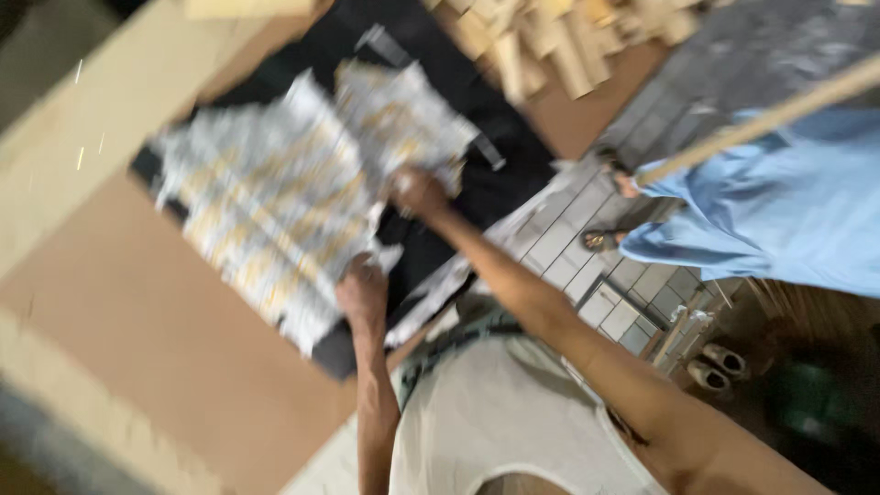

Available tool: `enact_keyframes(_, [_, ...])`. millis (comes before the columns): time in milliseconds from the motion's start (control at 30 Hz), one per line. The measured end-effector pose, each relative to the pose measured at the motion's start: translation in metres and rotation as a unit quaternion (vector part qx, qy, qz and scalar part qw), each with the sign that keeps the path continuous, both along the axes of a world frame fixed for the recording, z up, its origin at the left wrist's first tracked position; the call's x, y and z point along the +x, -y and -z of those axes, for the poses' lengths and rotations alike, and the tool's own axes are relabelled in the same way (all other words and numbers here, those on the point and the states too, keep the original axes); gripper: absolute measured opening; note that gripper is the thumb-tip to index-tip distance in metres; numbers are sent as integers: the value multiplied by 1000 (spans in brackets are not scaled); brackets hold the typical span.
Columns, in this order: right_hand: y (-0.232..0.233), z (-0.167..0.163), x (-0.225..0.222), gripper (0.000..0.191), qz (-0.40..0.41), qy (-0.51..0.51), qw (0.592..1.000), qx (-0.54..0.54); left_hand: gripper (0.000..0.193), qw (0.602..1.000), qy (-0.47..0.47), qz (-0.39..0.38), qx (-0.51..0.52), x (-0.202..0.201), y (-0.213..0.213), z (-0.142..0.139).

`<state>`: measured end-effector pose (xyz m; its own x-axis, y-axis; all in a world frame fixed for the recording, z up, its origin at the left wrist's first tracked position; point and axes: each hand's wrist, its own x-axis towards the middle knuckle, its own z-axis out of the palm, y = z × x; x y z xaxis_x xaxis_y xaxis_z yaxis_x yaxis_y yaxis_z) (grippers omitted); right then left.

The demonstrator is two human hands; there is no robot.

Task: The person stands at a work table and peels white paper backing off a black cloth decorated with gold calligraphy, tearing the paper into pieces and pulling it away section by section, letting scraps fall to the floor. They press the cloth flat with one hand while pulling paper with the other, working across the panel.

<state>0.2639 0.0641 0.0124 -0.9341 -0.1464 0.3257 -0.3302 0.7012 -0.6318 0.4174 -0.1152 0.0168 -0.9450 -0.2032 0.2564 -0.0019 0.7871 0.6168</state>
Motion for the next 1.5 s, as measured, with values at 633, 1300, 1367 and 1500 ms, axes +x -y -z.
enact_keyframes(633, [4, 26, 41, 13, 17, -52, 997, -62, 45, 926, -10, 295, -238, -38, 31, -28])
enact_keyframes(1300, [17, 10, 60, 20, -144, -8, 989, 35, 30, 997, 25, 53, -54, 8, 78, -35])
enact_keyframes(1367, [11, 15, 61, 13, -106, 53, 993, -28, 51, 988, 122, 40, -81, -1, 61, -33])
enact_keyframes(1500, [-3, 19, 65, 16, -43, 157, 968, -193, 58, 980, -11, -24, -198, 4, 36, -26])
